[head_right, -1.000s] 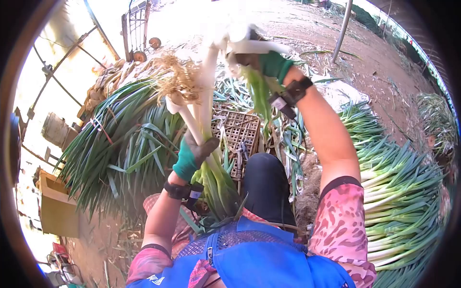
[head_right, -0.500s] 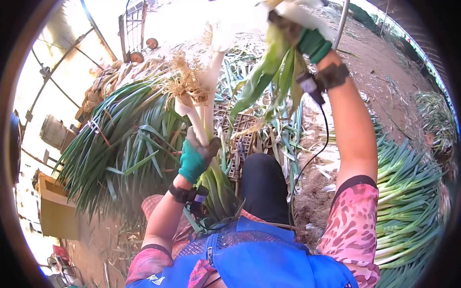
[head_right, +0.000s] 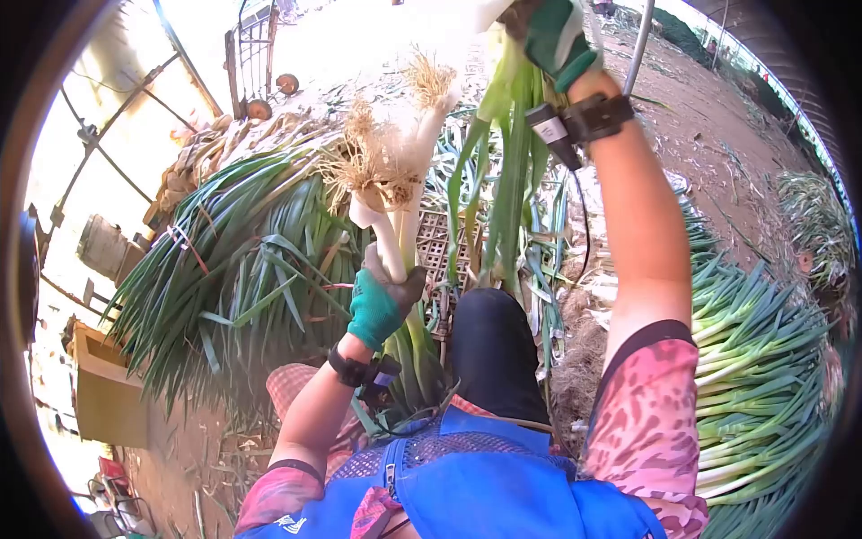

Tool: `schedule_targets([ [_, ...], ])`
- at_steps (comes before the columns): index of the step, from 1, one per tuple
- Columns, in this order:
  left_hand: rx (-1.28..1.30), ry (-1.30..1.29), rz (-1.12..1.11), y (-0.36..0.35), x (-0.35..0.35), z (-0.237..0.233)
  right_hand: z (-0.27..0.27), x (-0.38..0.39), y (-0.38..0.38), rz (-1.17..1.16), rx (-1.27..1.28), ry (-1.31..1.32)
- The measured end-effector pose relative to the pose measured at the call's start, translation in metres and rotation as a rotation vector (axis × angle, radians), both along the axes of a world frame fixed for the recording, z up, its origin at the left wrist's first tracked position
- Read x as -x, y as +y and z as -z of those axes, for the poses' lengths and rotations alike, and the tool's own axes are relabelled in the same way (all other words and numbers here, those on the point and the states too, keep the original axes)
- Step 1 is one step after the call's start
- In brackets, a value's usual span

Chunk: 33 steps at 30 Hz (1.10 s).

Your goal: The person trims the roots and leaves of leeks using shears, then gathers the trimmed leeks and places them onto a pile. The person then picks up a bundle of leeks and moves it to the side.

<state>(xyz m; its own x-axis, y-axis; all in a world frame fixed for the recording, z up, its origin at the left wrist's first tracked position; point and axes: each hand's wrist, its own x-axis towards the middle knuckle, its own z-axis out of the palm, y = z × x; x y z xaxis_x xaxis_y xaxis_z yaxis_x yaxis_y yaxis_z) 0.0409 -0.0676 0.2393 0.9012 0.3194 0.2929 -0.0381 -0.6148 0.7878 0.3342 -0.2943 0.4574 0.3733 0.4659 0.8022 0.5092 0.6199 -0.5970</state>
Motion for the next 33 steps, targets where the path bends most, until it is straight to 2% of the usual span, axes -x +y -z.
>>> schedule_targets([
  [1,-0.015,0.011,0.003,0.000,-0.001,0.000,0.005,0.015,-0.001,0.299,0.130,-0.045],
  [2,-0.029,0.022,0.011,0.000,-0.004,0.000,0.008,0.028,0.002,0.427,0.251,-0.097],
  [5,-0.046,0.063,0.036,-0.014,-0.006,-0.006,0.014,0.062,0.027,0.490,0.487,-0.256],
  [8,-0.060,0.096,0.062,-0.023,-0.002,-0.005,0.020,0.074,0.064,0.744,0.637,-0.466],
  [12,-0.080,0.059,0.045,-0.013,-0.002,-0.002,0.014,0.066,0.071,1.021,0.636,-0.492],
  [14,-0.050,0.060,0.035,-0.005,-0.007,-0.002,0.007,0.058,0.054,0.994,0.560,-0.443],
  [17,-0.014,0.085,-0.013,0.007,-0.017,0.006,0.018,0.072,0.045,0.627,0.549,-0.319],
  [20,-0.018,0.164,-0.035,0.011,-0.027,0.011,0.060,0.114,0.065,0.307,0.660,-0.233],
  [22,0.313,-0.187,0.117,0.023,-0.055,0.080,0.101,0.148,0.084,0.363,0.793,-0.352],
  [24,-0.203,-0.066,0.194,0.019,-0.041,0.049,0.124,0.176,0.101,0.691,0.922,-0.729],
  [25,-0.449,-0.050,0.230,0.017,-0.033,0.033,0.124,0.187,0.108,0.982,0.912,-1.086],
  [26,-0.031,-0.022,0.299,0.013,-0.027,0.021,0.124,0.187,0.111,0.956,0.828,-1.078],
  [28,-0.090,-0.148,0.253,0.014,-0.031,0.028,0.122,0.186,0.115,0.909,0.664,-1.058],
  [29,-0.122,-0.209,0.226,0.014,-0.033,0.030,0.119,0.187,0.115,0.892,0.695,-1.066],
  [31,-0.246,-0.062,0.217,0.016,-0.027,0.024,0.112,0.187,0.113,0.859,0.758,-1.082],
  [32,-0.138,0.134,0.114,0.010,-0.023,0.003,0.111,0.180,0.114,0.827,0.723,-1.053],
  [33,-0.110,0.119,0.084,0.012,-0.027,0.007,0.106,0.175,0.113,0.966,0.610,-1.215],
])
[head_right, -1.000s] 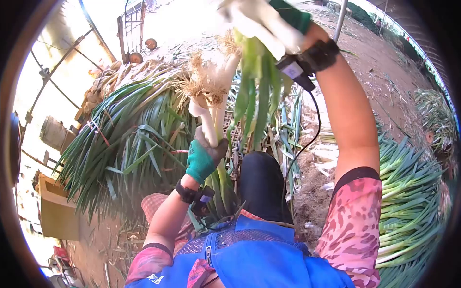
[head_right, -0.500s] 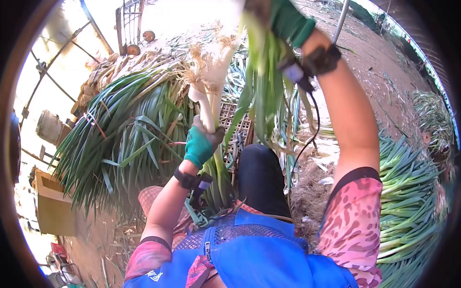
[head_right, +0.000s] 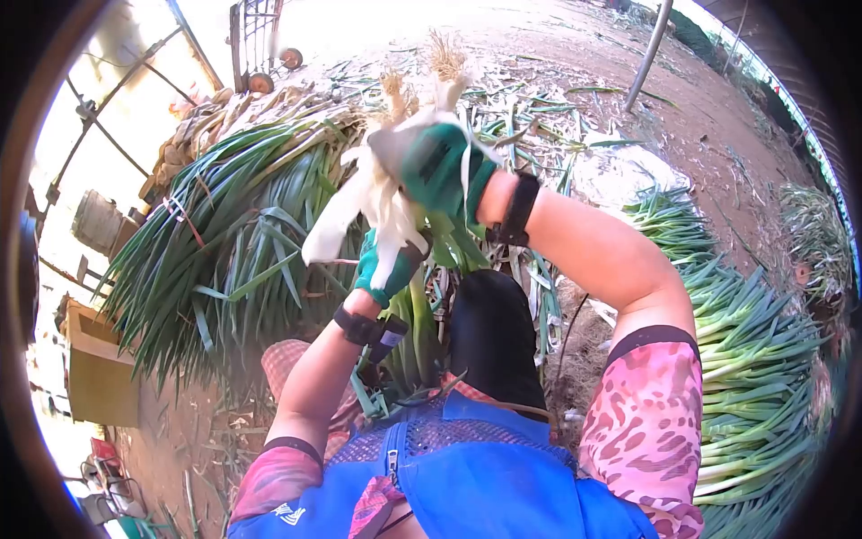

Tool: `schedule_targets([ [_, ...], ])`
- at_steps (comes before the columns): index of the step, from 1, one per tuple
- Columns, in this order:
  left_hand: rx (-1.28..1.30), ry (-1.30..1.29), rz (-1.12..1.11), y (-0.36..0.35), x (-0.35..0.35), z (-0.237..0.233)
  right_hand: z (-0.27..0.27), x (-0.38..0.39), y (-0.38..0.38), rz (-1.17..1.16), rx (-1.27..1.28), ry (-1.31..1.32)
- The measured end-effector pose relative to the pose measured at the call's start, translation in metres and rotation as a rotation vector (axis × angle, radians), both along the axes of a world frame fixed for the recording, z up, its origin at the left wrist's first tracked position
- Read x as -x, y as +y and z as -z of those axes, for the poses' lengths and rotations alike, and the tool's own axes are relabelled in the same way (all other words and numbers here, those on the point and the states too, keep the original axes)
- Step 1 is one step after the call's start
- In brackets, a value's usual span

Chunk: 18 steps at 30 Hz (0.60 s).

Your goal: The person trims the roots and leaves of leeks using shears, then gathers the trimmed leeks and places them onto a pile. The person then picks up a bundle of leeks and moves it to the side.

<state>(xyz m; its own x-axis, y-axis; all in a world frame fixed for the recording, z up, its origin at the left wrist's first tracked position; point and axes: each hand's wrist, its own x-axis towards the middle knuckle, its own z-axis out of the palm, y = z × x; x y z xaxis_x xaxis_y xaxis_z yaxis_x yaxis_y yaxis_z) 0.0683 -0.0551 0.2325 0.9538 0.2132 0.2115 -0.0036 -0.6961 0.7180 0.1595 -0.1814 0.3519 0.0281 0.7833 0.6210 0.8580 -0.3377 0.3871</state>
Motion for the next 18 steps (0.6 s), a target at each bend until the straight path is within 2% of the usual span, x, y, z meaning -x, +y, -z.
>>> schedule_targets([
  [2,0.059,-0.025,-0.062,0.003,-0.007,0.013,-0.004,-0.044,-0.003,-0.210,-0.312,0.567],
  [4,0.121,-0.039,-0.083,0.003,-0.001,0.017,-0.068,-0.046,-0.015,0.605,-0.243,0.237],
  [6,0.182,-0.064,-0.100,0.005,0.001,0.017,-0.093,-0.073,-0.046,0.722,-0.733,0.330],
  [8,0.315,-0.023,-0.110,0.015,0.000,0.011,-0.067,-0.164,-0.131,0.383,-0.703,0.027],
  [9,0.374,0.022,-0.131,0.024,-0.002,0.010,-0.054,-0.168,-0.159,0.293,-0.766,0.234],
  [11,0.476,-0.098,-0.084,0.046,-0.010,0.017,-0.025,-0.129,-0.184,0.498,-0.836,0.502],
  [12,0.514,-0.168,-0.063,0.060,-0.016,0.020,-0.005,-0.088,-0.193,0.795,-0.838,0.553],
  [14,0.627,-0.303,0.009,0.088,-0.027,0.003,0.144,-0.112,-0.285,0.381,-0.778,0.647],
  [15,0.623,-0.351,0.020,0.102,-0.030,-0.015,0.176,-0.052,-0.295,0.751,-0.647,0.888],
  [16,0.618,-0.401,0.028,0.117,-0.033,-0.038,0.306,-0.063,-0.367,0.836,-0.602,0.853],
  [17,0.620,-0.418,0.034,0.137,-0.033,-0.061,0.275,0.018,-0.345,1.141,-0.351,1.210],
  [18,0.621,-0.436,0.038,0.157,-0.034,-0.086,0.335,0.058,-0.376,1.165,-0.246,1.104],
])
